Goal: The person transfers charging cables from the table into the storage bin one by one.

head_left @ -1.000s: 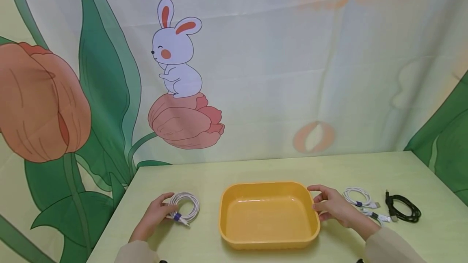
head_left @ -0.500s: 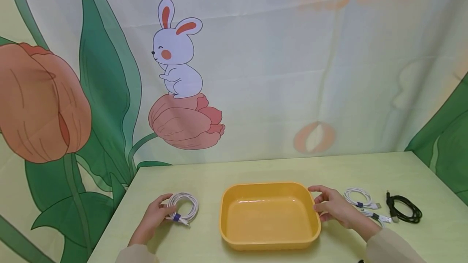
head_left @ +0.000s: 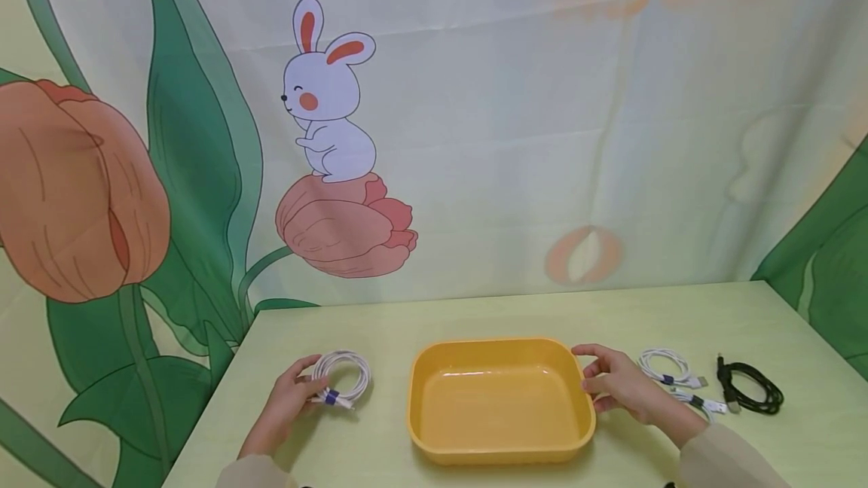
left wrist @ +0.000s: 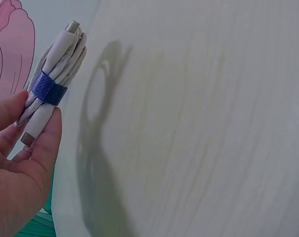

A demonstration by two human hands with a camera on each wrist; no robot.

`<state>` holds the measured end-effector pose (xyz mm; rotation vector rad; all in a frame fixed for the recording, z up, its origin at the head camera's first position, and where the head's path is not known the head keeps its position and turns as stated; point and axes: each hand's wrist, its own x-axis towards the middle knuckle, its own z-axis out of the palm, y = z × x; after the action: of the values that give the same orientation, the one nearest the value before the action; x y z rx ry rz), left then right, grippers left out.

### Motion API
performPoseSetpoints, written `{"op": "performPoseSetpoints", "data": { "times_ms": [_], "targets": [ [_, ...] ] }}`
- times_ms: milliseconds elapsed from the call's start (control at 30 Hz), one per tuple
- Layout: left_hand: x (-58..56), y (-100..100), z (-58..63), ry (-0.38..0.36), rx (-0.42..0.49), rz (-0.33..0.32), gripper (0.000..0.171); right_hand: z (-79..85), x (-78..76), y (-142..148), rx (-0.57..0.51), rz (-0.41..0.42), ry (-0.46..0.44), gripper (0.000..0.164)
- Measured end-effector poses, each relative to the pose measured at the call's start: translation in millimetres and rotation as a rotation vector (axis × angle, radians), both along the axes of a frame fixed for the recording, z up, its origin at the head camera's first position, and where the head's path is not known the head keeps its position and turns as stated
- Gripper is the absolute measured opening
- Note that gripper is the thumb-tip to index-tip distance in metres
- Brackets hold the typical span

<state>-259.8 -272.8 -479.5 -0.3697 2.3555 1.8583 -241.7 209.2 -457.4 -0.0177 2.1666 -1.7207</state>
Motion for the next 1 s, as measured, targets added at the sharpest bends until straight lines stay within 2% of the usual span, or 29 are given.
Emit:
{"op": "performPoseSetpoints", "data": {
  "times_ms": [267,1000],
  "targets": [
    [0.8,3.4,4.9,0.005,0.038,0.005,0.048,0.9,0.7,-0.7,0.003,-0.004,-0.003,0.058],
    [1.1,25.1,22.7,0.051,0.128,-0.050,0.048,0.3,1.0,-0.2,-0.019,0.021,0.013,0.060]
  ]
}}
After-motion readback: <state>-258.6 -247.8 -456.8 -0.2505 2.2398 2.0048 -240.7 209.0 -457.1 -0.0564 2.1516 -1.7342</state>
